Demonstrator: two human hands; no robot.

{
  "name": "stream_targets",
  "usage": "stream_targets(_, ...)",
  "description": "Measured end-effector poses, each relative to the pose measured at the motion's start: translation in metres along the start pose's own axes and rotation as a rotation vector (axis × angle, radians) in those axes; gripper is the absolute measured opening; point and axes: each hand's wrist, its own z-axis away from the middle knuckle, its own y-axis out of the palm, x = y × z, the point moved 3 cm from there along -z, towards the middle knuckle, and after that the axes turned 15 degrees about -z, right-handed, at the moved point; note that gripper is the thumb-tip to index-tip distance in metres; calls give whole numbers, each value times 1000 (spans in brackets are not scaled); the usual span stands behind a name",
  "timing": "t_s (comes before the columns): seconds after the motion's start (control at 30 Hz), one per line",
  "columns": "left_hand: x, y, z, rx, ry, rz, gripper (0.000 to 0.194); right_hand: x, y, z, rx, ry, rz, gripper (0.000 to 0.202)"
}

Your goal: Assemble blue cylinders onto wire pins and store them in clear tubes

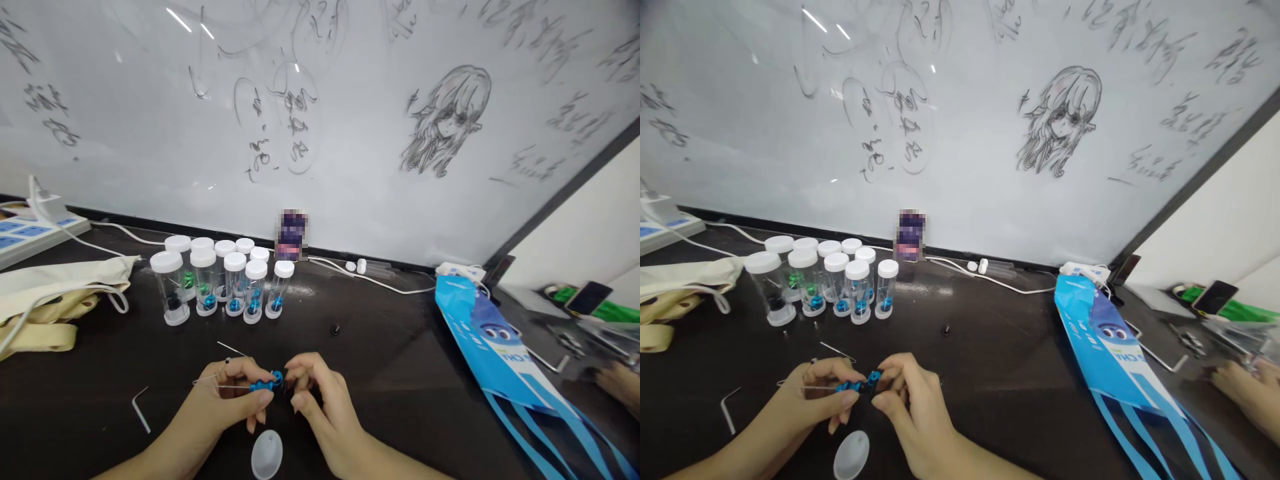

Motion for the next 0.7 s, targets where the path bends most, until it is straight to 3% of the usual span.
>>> stream_targets(0.43, -6, 2, 4, -16, -8, -16, 18, 6, 5, 1, -7, -228, 90, 6)
stream_targets(0.7, -4, 2, 6, -20, -11, -23, 16, 4, 4, 2, -5, -230, 94, 6)
